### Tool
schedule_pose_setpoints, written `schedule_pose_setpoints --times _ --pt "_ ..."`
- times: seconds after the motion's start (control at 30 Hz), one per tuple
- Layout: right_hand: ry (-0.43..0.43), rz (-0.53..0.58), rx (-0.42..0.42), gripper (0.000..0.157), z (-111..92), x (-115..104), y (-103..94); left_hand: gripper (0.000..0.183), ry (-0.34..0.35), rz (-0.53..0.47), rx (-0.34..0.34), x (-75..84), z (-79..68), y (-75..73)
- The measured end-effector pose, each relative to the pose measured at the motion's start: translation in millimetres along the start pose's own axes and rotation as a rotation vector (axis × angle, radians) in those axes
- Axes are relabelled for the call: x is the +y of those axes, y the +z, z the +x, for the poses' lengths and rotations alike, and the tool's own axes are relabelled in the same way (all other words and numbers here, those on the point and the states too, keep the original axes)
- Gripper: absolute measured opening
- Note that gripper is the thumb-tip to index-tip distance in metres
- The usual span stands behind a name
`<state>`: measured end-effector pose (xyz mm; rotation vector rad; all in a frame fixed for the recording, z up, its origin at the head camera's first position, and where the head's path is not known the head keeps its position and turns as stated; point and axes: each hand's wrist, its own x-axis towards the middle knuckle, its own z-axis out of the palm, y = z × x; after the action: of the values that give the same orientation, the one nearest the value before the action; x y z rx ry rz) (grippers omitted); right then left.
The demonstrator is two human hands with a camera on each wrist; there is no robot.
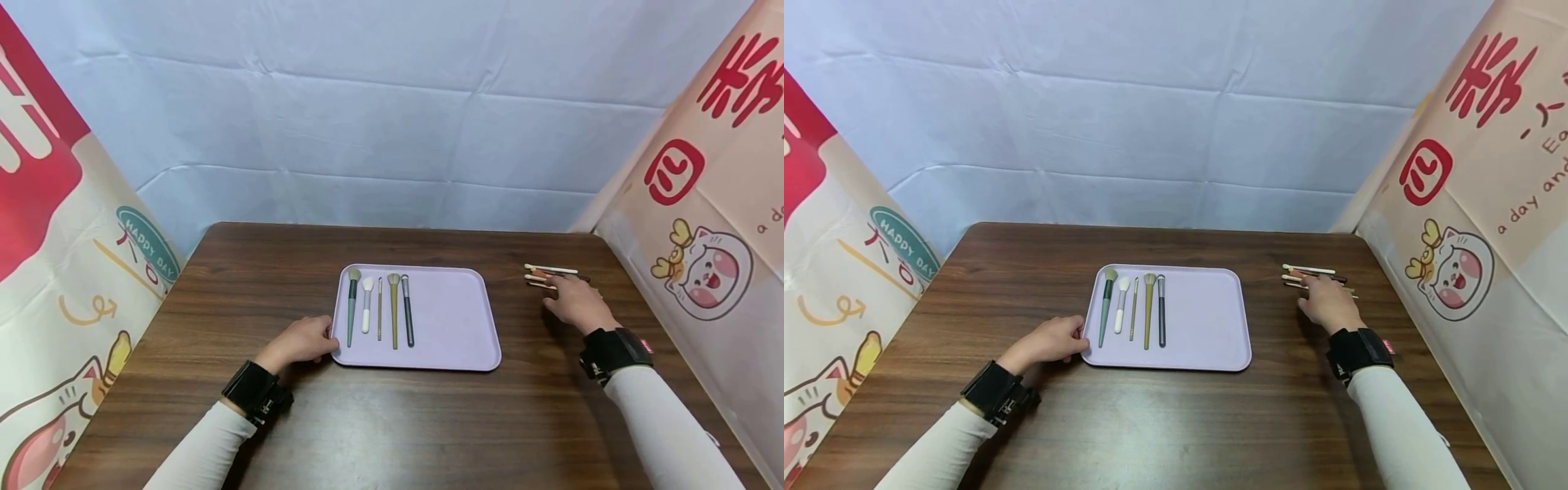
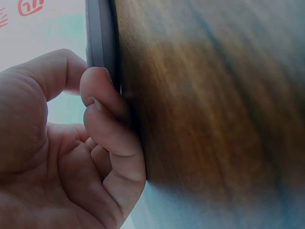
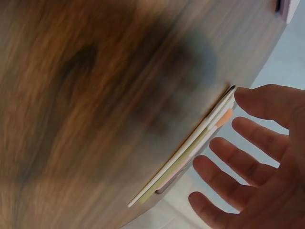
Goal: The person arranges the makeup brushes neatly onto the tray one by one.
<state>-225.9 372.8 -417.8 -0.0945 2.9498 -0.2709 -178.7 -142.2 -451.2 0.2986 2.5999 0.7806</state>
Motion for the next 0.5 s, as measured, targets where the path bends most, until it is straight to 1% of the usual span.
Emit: schedule_pose_setpoints --times 0.17,0.5 --pt "-0.019 -0.005 0.033 0.044 3 13 1.6 0.009 0.006 0.010 0.003 -0.2 -0.3 0.5" --pt "-0.016 -0.014 0.043 0.041 8 26 0.1 0.010 0.004 0.010 0.004 -1.1 0.6 -0.1"
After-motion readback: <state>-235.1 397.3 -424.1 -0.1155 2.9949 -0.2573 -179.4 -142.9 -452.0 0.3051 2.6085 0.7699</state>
